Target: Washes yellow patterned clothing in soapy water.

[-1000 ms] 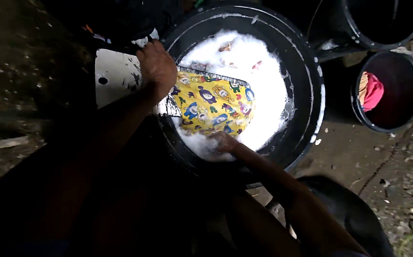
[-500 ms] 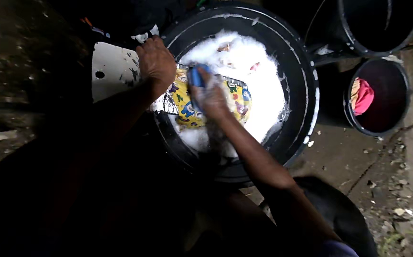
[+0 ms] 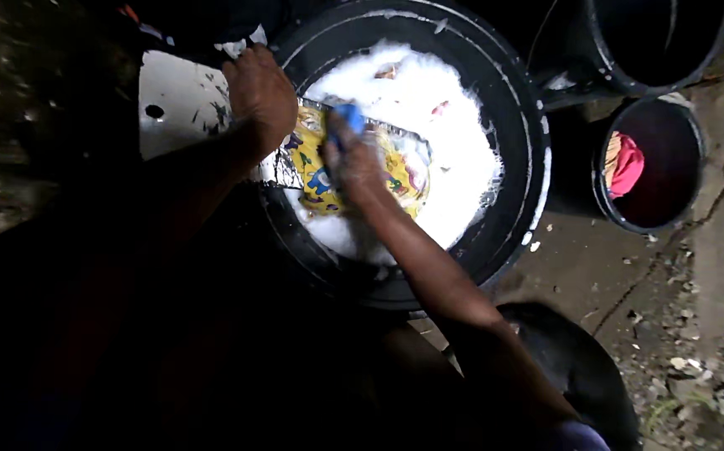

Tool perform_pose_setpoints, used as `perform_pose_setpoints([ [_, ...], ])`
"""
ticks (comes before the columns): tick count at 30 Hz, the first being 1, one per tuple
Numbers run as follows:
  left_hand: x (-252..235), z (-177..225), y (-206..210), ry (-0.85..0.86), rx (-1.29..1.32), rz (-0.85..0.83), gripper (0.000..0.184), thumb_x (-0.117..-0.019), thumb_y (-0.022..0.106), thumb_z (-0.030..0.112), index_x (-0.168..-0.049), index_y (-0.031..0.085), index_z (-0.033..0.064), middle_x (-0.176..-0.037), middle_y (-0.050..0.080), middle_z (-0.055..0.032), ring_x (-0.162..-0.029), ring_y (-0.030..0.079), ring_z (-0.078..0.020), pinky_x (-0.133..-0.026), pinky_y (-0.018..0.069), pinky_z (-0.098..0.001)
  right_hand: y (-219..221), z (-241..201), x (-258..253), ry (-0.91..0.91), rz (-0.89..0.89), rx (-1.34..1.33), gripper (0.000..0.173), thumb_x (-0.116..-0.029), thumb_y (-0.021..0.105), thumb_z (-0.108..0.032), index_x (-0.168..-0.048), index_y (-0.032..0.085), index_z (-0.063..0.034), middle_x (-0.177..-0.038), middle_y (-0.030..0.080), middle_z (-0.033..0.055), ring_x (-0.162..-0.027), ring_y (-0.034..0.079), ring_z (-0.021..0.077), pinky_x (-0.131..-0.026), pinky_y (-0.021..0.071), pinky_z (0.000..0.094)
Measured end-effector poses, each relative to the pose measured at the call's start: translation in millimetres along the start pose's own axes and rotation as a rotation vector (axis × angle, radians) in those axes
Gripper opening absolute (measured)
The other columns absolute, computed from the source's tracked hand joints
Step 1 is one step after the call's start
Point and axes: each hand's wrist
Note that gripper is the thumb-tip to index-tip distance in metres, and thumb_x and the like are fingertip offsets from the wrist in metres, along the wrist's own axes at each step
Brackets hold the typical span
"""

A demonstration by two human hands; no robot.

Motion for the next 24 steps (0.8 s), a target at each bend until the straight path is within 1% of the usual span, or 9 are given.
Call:
perform_pose_setpoints([
  [2,-0.1,1.4,-1.7,0.012,-0.025,-0.01,0.052,-0.1104,0.03,0.019,-0.148,0.033,-0.0157,-0.147,0.043,-0.0388,-0.138,0.044,-0.0523,-0.114,0.0308,-0.0651,2.0,-16.4,-0.6,-0.063,-0.107,0.0,0.051,-0.1021,0.058,-0.024,-0.153,0.052,-0.0249,-0.136,0.059,0.0273,-0.114,0.065,0.0408,-0.089,0.0574,0.0508],
  [4,-0.8,2.4,-1.3,0.014,-0.003,-0.008,0.052,-0.1105,0.03,0.02,-0.149,0.035,-0.0142,-0.148,0.043,-0.0378,-0.139,0.043,-0.0516,-0.115,0.0289,-0.065,-6.1,29.7,2.8,0.001,-0.02,-0.005,0.049,-0.1012,0.059,-0.021,-0.15,0.056,-0.0214,-0.128,0.068,0.0227,-0.111,0.069,0.0402,-0.091,0.0564,0.0547],
  [6,-2.6,0.7,-1.1,0.01,0.015,0.003,0.051,-0.1106,0.031,0.021,-0.148,0.036,-0.0144,-0.147,0.045,-0.0375,-0.139,0.044,-0.0511,-0.115,0.029,-0.064,-16.1,98.0,13.3,0.169,0.078,-0.005,0.047,-0.1009,0.058,-0.019,-0.148,0.058,-0.0159,-0.122,0.071,0.0227,-0.109,0.07,0.0415,-0.092,0.0548,0.0587],
  [8,-0.4,-0.7,0.7,0.009,0.021,0.01,0.051,-0.1108,0.03,0.021,-0.146,0.036,-0.0156,-0.145,0.045,-0.0385,-0.138,0.045,-0.0513,-0.115,0.0304,-0.0633,-29.8,149.1,26.0,0.41,0.061,0.005,0.048,-0.1033,0.056,-0.023,-0.151,0.054,-0.0148,-0.132,0.065,0.027,-0.12,0.064,0.0455,-0.099,0.0498,0.0624],
  [10,-3.7,1.2,-0.6,-0.001,0.016,0.011,0.051,-0.1112,0.03,0.021,-0.147,0.035,-0.0156,-0.146,0.044,-0.0389,-0.138,0.045,-0.0512,-0.114,0.0313,-0.0631,-36.6,160.2,20.0,0.509,0.047,0.037,0.049,-0.1036,0.056,-0.026,-0.151,0.053,-0.0135,-0.138,0.06,0.0297,-0.126,0.058,0.0489,-0.102,0.0473,0.0644],
  [14,-5.6,1.3,2.8,-0.02,0.029,0.016,0.052,-0.1106,0.03,0.02,-0.149,0.034,-0.0138,-0.147,0.044,-0.038,-0.139,0.044,-0.0514,-0.115,0.0302,-0.0627,-13.9,41.8,-5.3,0.118,0.076,-0.058,0.043,-0.1016,0.061,-0.027,-0.142,0.061,-0.0113,-0.12,0.071,0.0221,-0.108,0.07,0.0373,-0.093,0.0557,0.0533],
  [17,-3.5,-0.4,-0.3,-0.014,0.031,0.006,0.05,-0.1098,0.031,0.018,-0.148,0.035,-0.0142,-0.147,0.044,-0.0378,-0.138,0.044,-0.0518,-0.115,0.0307,-0.0627,0.9,-24.3,-10.9,-0.072,-0.096,-0.023,0.05,-0.1043,0.057,-0.031,-0.153,0.052,-0.0215,-0.133,0.06,0.0274,-0.111,0.067,0.0405,-0.089,0.0577,0.0517],
  [21,-7.5,-0.4,3.0,-0.006,0.019,0.013,0.05,-0.1094,0.031,0.018,-0.148,0.035,-0.0142,-0.146,0.044,-0.0382,-0.138,0.044,-0.0515,-0.114,0.0304,-0.0635,-14.2,56.7,0.5,0.111,0.032,-0.028,0.045,-0.104,0.056,-0.023,-0.148,0.057,-0.0156,-0.124,0.07,0.0229,-0.109,0.07,0.0406,-0.093,0.0547,0.0575],
  [24,-5.6,-0.5,1.5,-0.018,0.034,-0.008,0.051,-0.11,0.031,0.018,-0.15,0.033,-0.0135,-0.148,0.043,-0.0373,-0.139,0.043,-0.0503,-0.116,0.0292,-0.0624,-28.2,137.0,14.3,0.4,0.06,-0.004,0.046,-0.1059,0.053,-0.027,-0.15,0.055,-0.0135,-0.134,0.065,0.0253,-0.124,0.061,0.0451,-0.103,0.0472,0.0626],
])
Point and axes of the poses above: each hand's wrist, its own x-axis away from the middle knuckle, its own y-axis out of the palm, z = x × y
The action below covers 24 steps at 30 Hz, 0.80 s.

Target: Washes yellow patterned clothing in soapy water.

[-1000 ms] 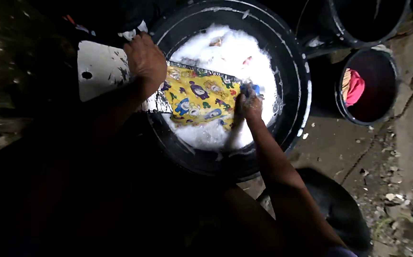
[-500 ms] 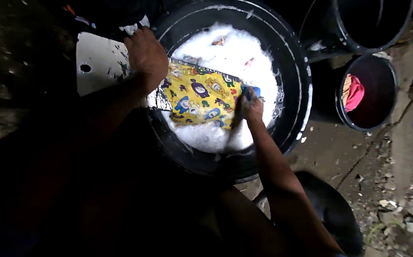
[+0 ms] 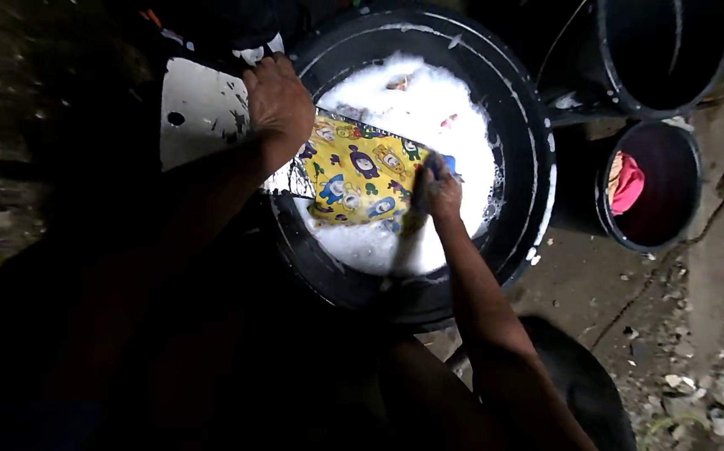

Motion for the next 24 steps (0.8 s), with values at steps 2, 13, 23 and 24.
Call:
perform_pose_setpoints([
  [2,-1.4,0.4,-1.9,0.003,0.009,0.0,0.051,-0.11,0.031,0.018,-0.15,0.033,-0.0135,-0.148,0.043,-0.0368,-0.14,0.043,-0.0498,-0.116,0.0286,-0.0615,-6.3,2.5,-9.4,0.07,-0.016,0.067,0.046,-0.1064,0.052,-0.03,-0.149,0.055,-0.0123,-0.136,0.062,0.0271,-0.127,0.058,0.0475,-0.103,0.046,0.0646],
  [13,-2.3,-1.7,-1.3,-0.006,0.03,0.006,0.05,-0.1099,0.035,0.021,-0.147,0.038,-0.0113,-0.145,0.048,-0.0346,-0.137,0.047,-0.0479,-0.115,0.0319,-0.0596,8.8,-71.1,9.6,-0.297,-0.018,0.043,0.041,-0.1054,0.054,-0.024,-0.145,0.059,-0.0127,-0.126,0.069,0.0236,-0.113,0.068,0.0417,-0.095,0.0538,0.0596],
  [23,-1.1,-2.3,1.1,-0.02,0.034,0.011,0.049,-0.1103,0.034,0.021,-0.148,0.039,-0.0111,-0.145,0.048,-0.0348,-0.137,0.047,-0.0482,-0.116,0.0309,-0.0596,21.7,-151.4,32.4,-0.482,-0.051,0.008,0.045,-0.102,0.06,-0.025,-0.146,0.059,-0.0168,-0.124,0.068,0.0239,-0.106,0.07,0.038,-0.088,0.0578,0.0519],
  [24,-1.3,-0.9,0.0,-0.021,0.026,0.001,0.05,-0.1103,0.034,0.021,-0.148,0.038,-0.0114,-0.146,0.047,-0.0352,-0.137,0.046,-0.0486,-0.116,0.0307,-0.0599,25.4,-162.9,38.4,-0.511,-0.125,0.014,0.049,-0.1033,0.059,-0.027,-0.151,0.054,-0.02,-0.127,0.064,0.0256,-0.106,0.069,0.0384,-0.088,0.0581,0.0505],
])
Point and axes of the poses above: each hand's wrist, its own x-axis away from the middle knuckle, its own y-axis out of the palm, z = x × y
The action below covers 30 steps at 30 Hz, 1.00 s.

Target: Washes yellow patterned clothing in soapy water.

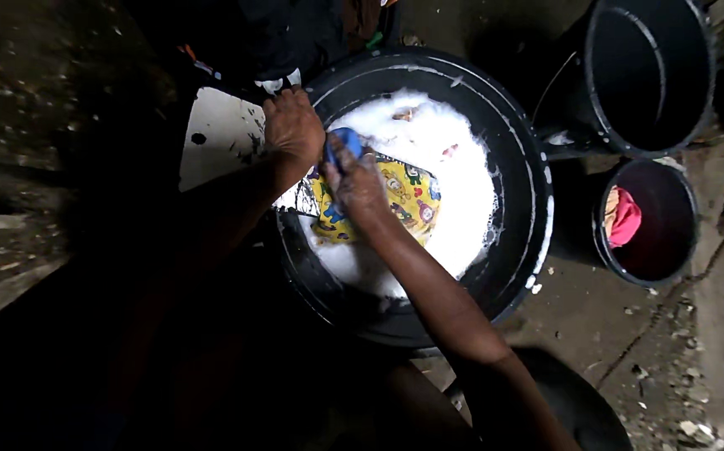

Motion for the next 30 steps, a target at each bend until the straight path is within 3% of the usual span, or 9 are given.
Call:
perform_pose_setpoints([
  [3,-0.8,1.2,-0.4,0.011,-0.001,-0.001,0.05,-0.1104,0.033,0.021,-0.148,0.037,-0.0116,-0.146,0.046,-0.0356,-0.138,0.046,-0.0483,-0.116,0.0309,-0.0606,-2.6,41.3,7.5,0.073,0.021,-0.016,0.048,-0.1038,0.058,-0.025,-0.151,0.054,-0.0197,-0.129,0.067,0.0238,-0.11,0.069,0.0393,-0.092,0.0564,0.0543],
  [7,0.6,-1.4,0.2,0.018,0.012,0.011,0.051,-0.1103,0.034,0.021,-0.149,0.036,-0.012,-0.146,0.046,-0.0361,-0.138,0.045,-0.0493,-0.116,0.0299,-0.0607,-31.6,151.5,39.0,0.516,0.086,-0.023,0.047,-0.1063,0.053,-0.029,-0.151,0.053,-0.0144,-0.135,0.062,0.0295,-0.124,0.059,0.0492,-0.101,0.047,0.0652],
  [9,-0.6,0.5,-0.8,0.019,-0.003,0.009,0.051,-0.1105,0.033,0.021,-0.149,0.036,-0.012,-0.147,0.046,-0.0356,-0.139,0.045,-0.0487,-0.116,0.0291,-0.0609,-37.1,174.7,38.5,0.591,0.094,-0.004,0.046,-0.107,0.052,-0.031,-0.149,0.055,-0.0119,-0.135,0.062,0.0286,-0.126,0.059,0.0484,-0.103,0.0447,0.0664],
  [13,0.4,1.9,-0.3,0.015,0.009,0.005,0.05,-0.1103,0.033,0.021,-0.147,0.037,-0.013,-0.145,0.048,-0.0357,-0.137,0.046,-0.0489,-0.115,0.0302,-0.061,-24.8,72.3,3.6,0.253,0.166,0.005,0.04,-0.1023,0.058,-0.024,-0.139,0.063,-0.0069,-0.121,0.069,0.0249,-0.11,0.068,0.0416,-0.093,0.0543,0.0578],
  [16,1.4,-0.1,-0.3,0.017,0.012,0.018,0.049,-0.1101,0.034,0.021,-0.145,0.039,-0.0133,-0.143,0.048,-0.0361,-0.136,0.047,-0.0495,-0.115,0.0313,-0.0609,-4.4,3.7,-2.8,0.048,-0.005,-0.029,0.052,-0.1041,0.057,-0.029,-0.154,0.05,-0.0185,-0.134,0.059,0.0282,-0.11,0.067,0.0399,-0.089,0.058,0.05],
  [20,0.7,2.5,-2.5,0.009,0.021,0.001,0.049,-0.1097,0.035,0.02,-0.146,0.038,-0.0126,-0.145,0.047,-0.0365,-0.137,0.046,-0.0497,-0.115,0.0311,-0.0611,-13.3,82.7,16.6,0.22,0.065,-0.012,0.045,-0.105,0.056,-0.026,-0.149,0.056,-0.0167,-0.126,0.069,0.0234,-0.112,0.069,0.0403,-0.093,0.055,0.057],
  [24,2.3,1.8,-5.9,0.016,0.025,-0.013,0.049,-0.1097,0.036,0.019,-0.146,0.038,-0.0126,-0.145,0.046,-0.0356,-0.138,0.045,-0.0494,-0.115,0.0306,-0.0607,-36.1,187.6,44.0,0.565,0.105,-0.033,0.048,-0.1069,0.052,-0.033,-0.15,0.053,-0.011,-0.135,0.062,0.0286,-0.126,0.058,0.0474,-0.105,0.0448,0.065],
  [27,4.1,2.1,-2.6,0.025,0.032,0.003,0.049,-0.1097,0.036,0.019,-0.146,0.037,-0.0141,-0.144,0.046,-0.0379,-0.137,0.045,-0.0516,-0.115,0.0302,-0.0614,-45.8,144.4,23.9,0.517,0.08,-0.025,0.048,-0.1076,0.052,-0.031,-0.149,0.052,-0.006,-0.137,0.061,0.0268,-0.128,0.059,0.0443,-0.108,0.0442,0.0615],
  [30,3.0,0.6,-0.9,0.006,0.021,0.011,0.049,-0.1101,0.035,0.02,-0.147,0.038,-0.0131,-0.145,0.047,-0.0367,-0.138,0.045,-0.0502,-0.116,0.0304,-0.061,-13.1,42.4,4.1,0.131,0.121,-0.056,0.054,-0.1005,0.061,-0.027,-0.15,0.052,-0.0062,-0.131,0.064,0.0272,-0.114,0.066,0.041,-0.094,0.0551,0.0542],
])
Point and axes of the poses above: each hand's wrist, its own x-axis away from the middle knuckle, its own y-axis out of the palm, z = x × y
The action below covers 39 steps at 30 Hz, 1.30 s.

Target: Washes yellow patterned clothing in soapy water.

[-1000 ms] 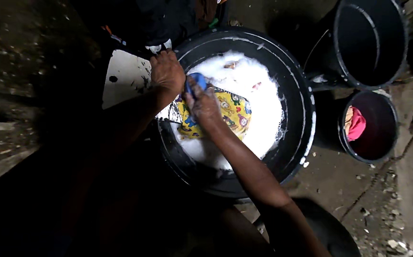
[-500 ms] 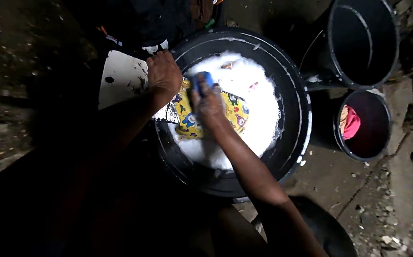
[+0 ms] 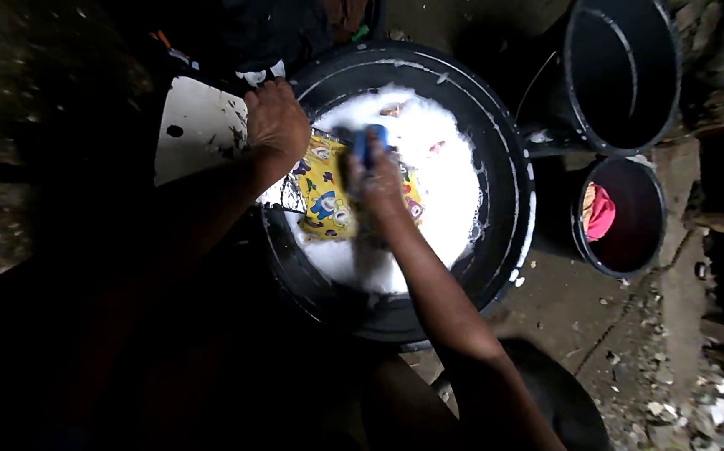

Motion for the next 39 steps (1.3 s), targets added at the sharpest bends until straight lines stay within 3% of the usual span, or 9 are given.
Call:
perform_pose_setpoints([
  [3,-1.2,2.5,-1.3,0.002,-0.049,-0.016,0.049,-0.1105,0.033,0.02,-0.146,0.038,-0.0138,-0.144,0.047,-0.0365,-0.136,0.047,-0.0505,-0.113,0.033,-0.0619,16.3,-24.2,6.8,-0.083,-0.153,0.004,0.056,-0.1027,0.059,-0.03,-0.157,0.046,-0.0207,-0.14,0.055,0.0286,-0.113,0.066,0.0402,-0.091,0.0573,0.0517],
  [6,-3.1,-0.6,2.7,0.007,-0.025,0.018,0.05,-0.1097,0.033,0.018,-0.147,0.037,-0.0138,-0.144,0.047,-0.038,-0.136,0.047,-0.0514,-0.114,0.0316,-0.0631,-0.2,54.2,14.3,0.102,0.004,0.031,0.048,-0.1026,0.059,-0.026,-0.149,0.055,-0.0136,-0.125,0.069,0.023,-0.11,0.069,0.0408,-0.091,0.0556,0.0577],
  [10,-4.8,0.8,5.5,0.012,-0.051,0.029,0.05,-0.1101,0.032,0.019,-0.148,0.036,-0.0127,-0.144,0.047,-0.0376,-0.136,0.047,-0.0504,-0.113,0.0322,-0.0626,-30.7,142.6,23.2,0.528,0.02,0.081,0.053,-0.1037,0.057,-0.031,-0.153,0.049,-0.0144,-0.136,0.057,0.0347,-0.121,0.058,0.0529,-0.097,0.0486,0.0668],
  [15,-4.5,0.5,5.5,-0.007,-0.047,0.022,0.049,-0.1101,0.034,0.02,-0.146,0.038,-0.013,-0.143,0.048,-0.0369,-0.135,0.048,-0.0501,-0.113,0.0327,-0.062,10.1,6.4,25.9,0.07,0.082,0.032,0.054,-0.1015,0.06,-0.025,-0.151,0.05,-0.0053,-0.131,0.064,0.0281,-0.113,0.067,0.0419,-0.094,0.0562,0.0536],
  [18,-0.2,2.7,1.9,0.006,-0.046,0.01,0.05,-0.1103,0.032,0.019,-0.147,0.037,-0.0144,-0.144,0.046,-0.0387,-0.136,0.046,-0.0523,-0.113,0.0323,-0.0638,32.3,-24.7,46.5,-0.13,-0.009,-0.007,0.055,-0.1004,0.063,-0.027,-0.153,0.051,-0.015,-0.133,0.059,0.0319,-0.11,0.066,0.045,-0.086,0.0586,0.0518],
  [26,-1.0,1.0,1.7,0.03,-0.058,-0.007,0.051,-0.1106,0.03,0.02,-0.147,0.035,-0.0149,-0.146,0.044,-0.0393,-0.137,0.044,-0.0528,-0.113,0.0308,-0.0643,-12.3,143.9,76.0,0.599,0.118,0.131,0.055,-0.1057,0.055,-0.034,-0.157,0.043,-0.0182,-0.139,0.052,0.0371,-0.116,0.06,0.0539,-0.091,0.0519,0.0655],
  [30,0.8,-0.3,0.7,0.012,-0.035,-0.024,0.052,-0.1107,0.032,0.021,-0.148,0.033,-0.0146,-0.147,0.043,-0.0389,-0.139,0.042,-0.0526,-0.115,0.0293,-0.0637,16.0,27.9,64.8,0.157,0.126,0.069,0.054,-0.1003,0.062,-0.026,-0.149,0.053,-0.0058,-0.134,0.059,0.0331,-0.115,0.065,0.0467,-0.093,0.0558,0.0556],
  [33,0.8,2.1,-1.1,0.01,-0.04,-0.024,0.052,-0.1107,0.031,0.021,-0.149,0.033,-0.0146,-0.147,0.042,-0.0392,-0.139,0.042,-0.0525,-0.115,0.0293,-0.0641,34.1,-6.3,71.1,-0.076,0.044,-0.016,0.052,-0.0993,0.065,-0.026,-0.149,0.056,-0.0127,-0.127,0.061,0.0322,-0.102,0.068,0.0439,-0.08,0.0597,0.0511],
  [39,0.3,-0.1,1.6,0.026,-0.037,-0.02,0.052,-0.1104,0.03,0.019,-0.15,0.031,-0.0143,-0.149,0.041,-0.0385,-0.14,0.042,-0.0515,-0.115,0.028,-0.0642,-6.7,143.5,88.0,0.486,0.126,0.143,0.054,-0.1044,0.058,-0.031,-0.154,0.047,-0.0146,-0.13,0.058,0.0375,-0.109,0.063,0.054,-0.086,0.0533,0.0654],
])
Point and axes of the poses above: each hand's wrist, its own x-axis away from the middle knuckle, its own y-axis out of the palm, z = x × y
